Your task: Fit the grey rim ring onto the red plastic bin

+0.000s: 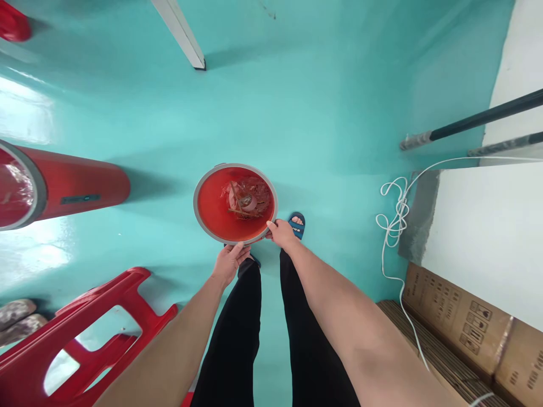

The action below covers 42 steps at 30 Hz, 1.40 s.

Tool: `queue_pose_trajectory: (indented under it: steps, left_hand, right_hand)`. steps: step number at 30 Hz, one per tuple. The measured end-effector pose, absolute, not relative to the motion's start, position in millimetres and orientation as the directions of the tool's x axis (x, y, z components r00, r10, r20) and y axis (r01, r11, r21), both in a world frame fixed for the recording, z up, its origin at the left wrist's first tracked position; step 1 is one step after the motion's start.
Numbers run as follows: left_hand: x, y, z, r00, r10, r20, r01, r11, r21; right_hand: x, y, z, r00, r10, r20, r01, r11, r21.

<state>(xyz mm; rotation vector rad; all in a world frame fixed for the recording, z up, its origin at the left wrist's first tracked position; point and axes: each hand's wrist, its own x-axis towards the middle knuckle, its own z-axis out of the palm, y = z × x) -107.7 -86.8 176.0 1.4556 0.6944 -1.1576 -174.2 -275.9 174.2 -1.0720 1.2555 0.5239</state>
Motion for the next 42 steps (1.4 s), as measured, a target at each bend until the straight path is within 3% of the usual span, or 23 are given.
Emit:
queue_pose_trajectory:
  steps: [7, 14, 26, 31, 42]
  left_hand:
    - [-101.2, -80.7, 165.3, 0.371, -0.275, -0.887, 0.847, -0.290, 0.445]
    - [-107.8, -81.7, 164.1, 0.427, -0.277, -0.861, 0.789, -0.351, 0.504]
    - [-132.8, -90.1, 173.4, 0.627, -0.067, -0.776, 0.643, -0.516, 0.565]
    - [-122.1, -80.8, 165.9, 0.562, -0.100, -0.821, 0.685, -0.500, 0.530]
    - [-96.5, -81.2, 171.9, 0.249, -0.282, -0.927, 0.787, -0.499, 0.363]
  right_hand:
    - [-174.9, -275.0, 174.0, 0.285, -0.189, -0.940, -0.807, 0.481, -0.342]
    - [-176.5, -275.7, 171.5, 0.300, -0.174, -0.938, -0.800, 0.489, -0.347]
    - [-176.1, -278.4, 169.3, 0.305, -0.201, -0.931, -0.849, 0.386, -0.361]
    - [-176.4, -280.6, 172.9, 0.322, -0.199, -0.926, -0.840, 0.391, -0.376]
    - [-175.0, -281.4, 177.1, 0.336, -0.181, -0.924, -0.830, 0.407, -0.381]
